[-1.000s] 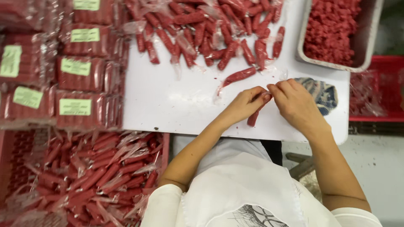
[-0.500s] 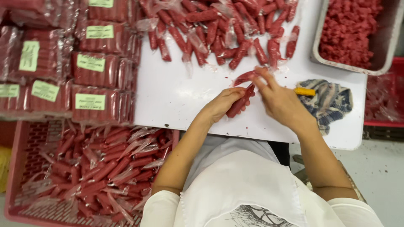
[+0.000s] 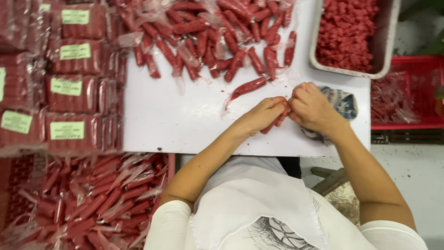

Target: The person fills sausage casings with ground meat by hand, twists them into links, and places them into a basket. The person also uses a cloth to wipe the work surface and handles a yellow tool.

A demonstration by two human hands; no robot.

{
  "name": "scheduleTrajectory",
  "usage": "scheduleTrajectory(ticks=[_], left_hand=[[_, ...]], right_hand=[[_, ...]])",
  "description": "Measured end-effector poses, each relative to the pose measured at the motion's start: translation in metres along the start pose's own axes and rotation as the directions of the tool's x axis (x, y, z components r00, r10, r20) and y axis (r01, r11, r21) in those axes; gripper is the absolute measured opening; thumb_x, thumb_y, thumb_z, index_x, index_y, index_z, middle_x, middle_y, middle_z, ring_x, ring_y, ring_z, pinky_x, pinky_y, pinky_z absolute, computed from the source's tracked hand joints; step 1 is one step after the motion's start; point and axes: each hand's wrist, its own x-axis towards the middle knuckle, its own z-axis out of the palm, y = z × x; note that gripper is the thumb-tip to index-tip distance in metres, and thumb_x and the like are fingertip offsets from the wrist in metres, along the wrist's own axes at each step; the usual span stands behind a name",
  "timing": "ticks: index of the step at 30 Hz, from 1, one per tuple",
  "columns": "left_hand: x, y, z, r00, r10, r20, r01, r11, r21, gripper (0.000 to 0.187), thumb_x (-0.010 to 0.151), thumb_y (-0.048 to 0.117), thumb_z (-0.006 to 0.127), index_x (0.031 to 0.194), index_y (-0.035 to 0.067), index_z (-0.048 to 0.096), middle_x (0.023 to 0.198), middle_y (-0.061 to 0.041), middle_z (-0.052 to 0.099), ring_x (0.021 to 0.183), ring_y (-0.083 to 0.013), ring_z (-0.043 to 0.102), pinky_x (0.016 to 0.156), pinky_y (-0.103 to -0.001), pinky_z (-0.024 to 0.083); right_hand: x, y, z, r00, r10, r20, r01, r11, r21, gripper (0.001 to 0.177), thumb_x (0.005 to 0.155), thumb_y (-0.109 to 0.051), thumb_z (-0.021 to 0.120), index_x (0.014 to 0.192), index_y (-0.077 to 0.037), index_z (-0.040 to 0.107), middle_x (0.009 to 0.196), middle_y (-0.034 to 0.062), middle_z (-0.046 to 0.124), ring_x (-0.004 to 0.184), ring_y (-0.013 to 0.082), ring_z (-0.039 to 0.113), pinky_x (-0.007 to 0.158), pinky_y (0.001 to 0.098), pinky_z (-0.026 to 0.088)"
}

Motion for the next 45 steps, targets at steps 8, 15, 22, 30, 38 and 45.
scheduleTrajectory(ticks=[8, 15, 22, 30, 38, 45], left_hand=[[0.012, 0.042, 0.042, 0.987, -0.028, 0.155, 0.092, 0.904, -0.417, 0.023, 0.101, 0.018, 0.048, 0.081, 0.009, 0.054, 0.070, -0.004, 0.053, 0.061, -0.0120, 0.057, 0.056, -0.027, 0.055], [-0.040, 0.030, -0.011, 0.997, -0.075, -0.022, 0.054, 0.866, -0.497, 0.026, 0.100, 0.010, 0.050, 0.076, 0.003, 0.054, 0.069, -0.013, 0.056, 0.062, -0.0222, 0.056, 0.056, -0.035, 0.056], [-0.068, 0.003, -0.072, 0.957, -0.086, -0.276, 0.082, 0.996, -0.024, 0.026, 0.106, 0.023, 0.050, 0.102, 0.004, 0.068, 0.084, -0.007, 0.066, 0.076, -0.0130, 0.060, 0.074, -0.025, 0.054], [-0.109, 0.036, -0.065, 0.891, 0.453, -0.034, -0.040, 0.153, 0.987, 0.022, 0.091, 0.003, 0.055, 0.103, 0.003, 0.074, 0.102, -0.018, 0.057, 0.090, -0.0425, 0.050, 0.080, -0.053, 0.047], [-0.079, -0.005, -0.047, 0.902, -0.214, -0.374, 0.017, 0.885, -0.466, 0.017, 0.085, -0.009, 0.073, 0.102, -0.006, 0.071, 0.090, -0.017, 0.070, 0.076, -0.0258, 0.068, 0.067, -0.029, 0.058], [-0.055, 0.000, -0.041, 0.953, -0.028, -0.302, 0.117, 0.952, 0.283, 0.016, 0.090, 0.010, 0.074, 0.104, 0.004, 0.080, 0.097, -0.003, 0.069, 0.071, -0.0126, 0.064, 0.061, -0.026, 0.053]], right_hand=[[-0.049, 0.069, -0.065, 0.997, 0.073, 0.020, -0.063, 0.951, -0.303, 0.018, 0.098, -0.020, 0.053, 0.084, -0.010, 0.052, 0.084, 0.0092, 0.053, 0.086, 0.0309, 0.055, 0.081, 0.0434, 0.043], [-0.006, 0.094, -0.061, 0.733, 0.675, 0.087, -0.649, 0.731, -0.212, 0.018, 0.096, 0.016, 0.042, 0.091, 0.002, 0.052, 0.101, 0.0178, 0.055, 0.095, 0.0297, 0.053, 0.081, 0.0399, 0.051], [0.073, 0.006, -0.016, 0.913, 0.396, -0.097, -0.406, 0.860, -0.309, 0.060, 0.084, 0.016, 0.062, 0.142, 0.004, 0.062, 0.133, 0.0306, 0.060, 0.110, 0.0438, 0.059, 0.079, 0.0521, 0.043], [0.076, -0.082, 0.032, 0.862, 0.341, 0.375, -0.462, 0.834, 0.304, 0.022, 0.103, -0.012, 0.052, 0.120, -0.006, 0.064, 0.095, 0.0131, 0.059, 0.088, 0.0365, 0.056, 0.082, 0.0465, 0.044], [0.063, -0.114, 0.009, 0.822, 0.547, 0.158, -0.569, 0.798, 0.200, 0.010, 0.093, -0.013, 0.064, 0.101, -0.011, 0.060, 0.090, 0.0066, 0.057, 0.083, 0.0283, 0.058, 0.066, 0.0410, 0.045], [0.032, -0.093, -0.005, 0.774, 0.617, 0.144, -0.574, 0.588, 0.569, 0.015, 0.089, -0.005, 0.048, 0.095, 0.000, 0.061, 0.118, 0.0147, 0.063, 0.101, 0.0297, 0.065, 0.089, 0.0391, 0.052]])
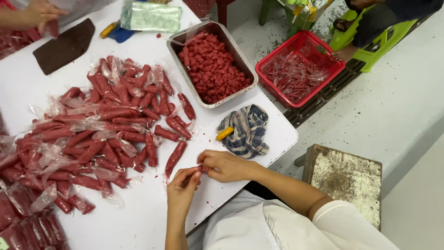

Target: The person fills sausage casings with ground meat by hand, twists them into links, and places them into a basket. The person also uses a cloth to wipe the work surface and handles a yellow tool.

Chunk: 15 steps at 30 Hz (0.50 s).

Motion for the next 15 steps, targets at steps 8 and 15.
scheduleTrajectory(ticks=[8, 15], left_hand=[[-0.008, 0.024, 0.011, 0.918, 0.367, 0.149, -0.390, 0.774, 0.498, 0.013, 0.095, 0.018, 0.067, 0.097, 0.007, 0.072, 0.090, -0.004, 0.064, 0.071, -0.0155, 0.061, 0.067, -0.031, 0.050], [-0.022, 0.021, -0.014, 0.846, 0.531, 0.037, -0.494, 0.756, 0.429, 0.007, 0.090, 0.002, 0.062, 0.092, 0.008, 0.061, 0.092, -0.002, 0.066, 0.077, -0.0168, 0.058, 0.070, -0.031, 0.049]], right_hand=[[-0.003, 0.015, 0.014, 0.980, 0.198, -0.006, -0.190, 0.949, 0.249, 0.021, 0.101, -0.015, 0.049, 0.110, -0.006, 0.065, 0.104, 0.0085, 0.065, 0.087, 0.0197, 0.066, 0.082, 0.0320, 0.052], [0.012, 0.008, 0.032, 0.966, 0.242, 0.092, -0.256, 0.845, 0.470, 0.018, 0.101, -0.020, 0.066, 0.118, -0.013, 0.062, 0.106, 0.0013, 0.067, 0.096, 0.0110, 0.059, 0.080, 0.0270, 0.051]])
